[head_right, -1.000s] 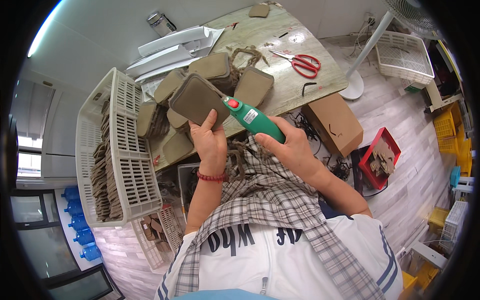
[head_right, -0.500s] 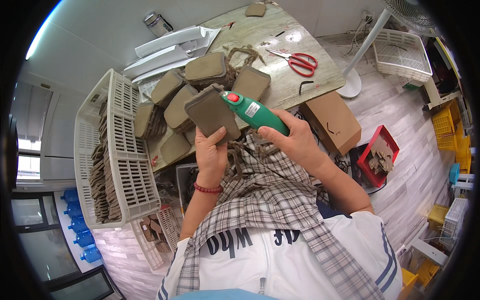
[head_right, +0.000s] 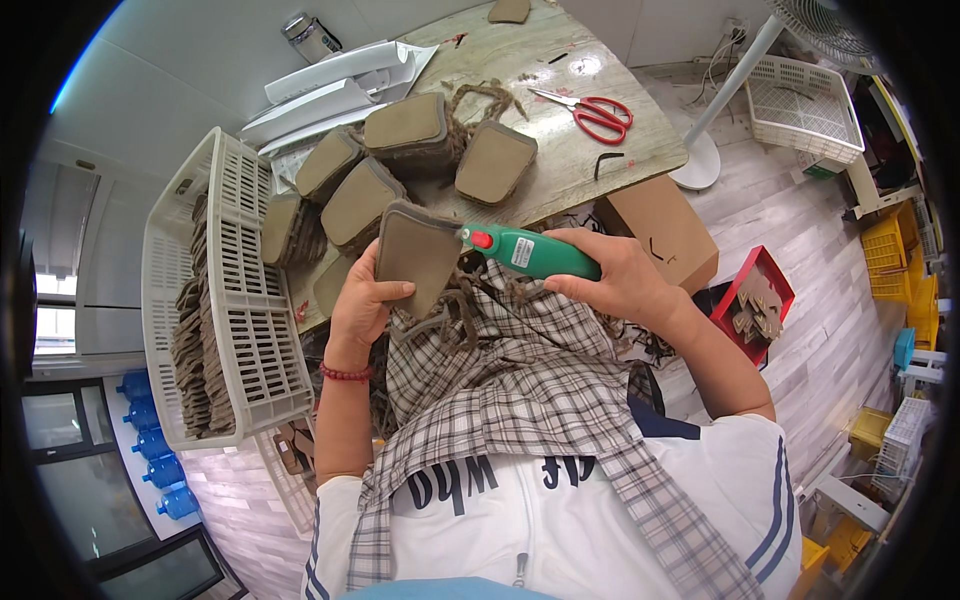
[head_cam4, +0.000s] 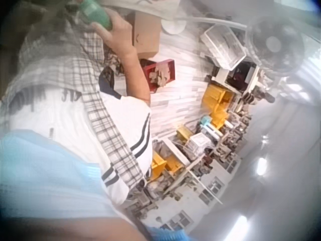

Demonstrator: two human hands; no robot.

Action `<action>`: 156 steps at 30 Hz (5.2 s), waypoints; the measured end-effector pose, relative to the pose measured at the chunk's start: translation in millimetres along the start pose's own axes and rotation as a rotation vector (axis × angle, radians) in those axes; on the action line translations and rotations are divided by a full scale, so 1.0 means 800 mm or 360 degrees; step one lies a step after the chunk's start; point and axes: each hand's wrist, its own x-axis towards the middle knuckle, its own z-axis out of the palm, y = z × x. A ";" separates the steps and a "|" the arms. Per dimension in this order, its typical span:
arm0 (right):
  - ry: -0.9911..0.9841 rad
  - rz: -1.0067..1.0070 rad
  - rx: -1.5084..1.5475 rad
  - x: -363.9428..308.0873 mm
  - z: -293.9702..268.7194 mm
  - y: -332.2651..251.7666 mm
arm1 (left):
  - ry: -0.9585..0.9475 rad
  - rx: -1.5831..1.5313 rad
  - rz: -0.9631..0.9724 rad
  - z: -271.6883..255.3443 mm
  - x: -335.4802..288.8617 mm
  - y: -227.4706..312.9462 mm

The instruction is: The person uses a green rotary tool to trim the edges of small rectangular craft items. They repeatedly pick items from a white basket, trim them, and place them on the table. The person also organizes the items in the basket and on the table.

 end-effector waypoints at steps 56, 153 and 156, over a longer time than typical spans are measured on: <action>-0.0439 0.0143 0.0345 0.027 0.044 0.000 | 0.0029 0.0409 -0.0294 -0.007 -0.021 -0.007; 0.0021 0.0150 0.0114 0.006 0.005 -0.012 | 0.0177 -0.0055 0.0132 0.002 0.000 -0.002; 0.0028 0.0129 0.0092 0.004 0.013 -0.010 | 0.0144 0.0045 0.0066 -0.003 -0.002 -0.008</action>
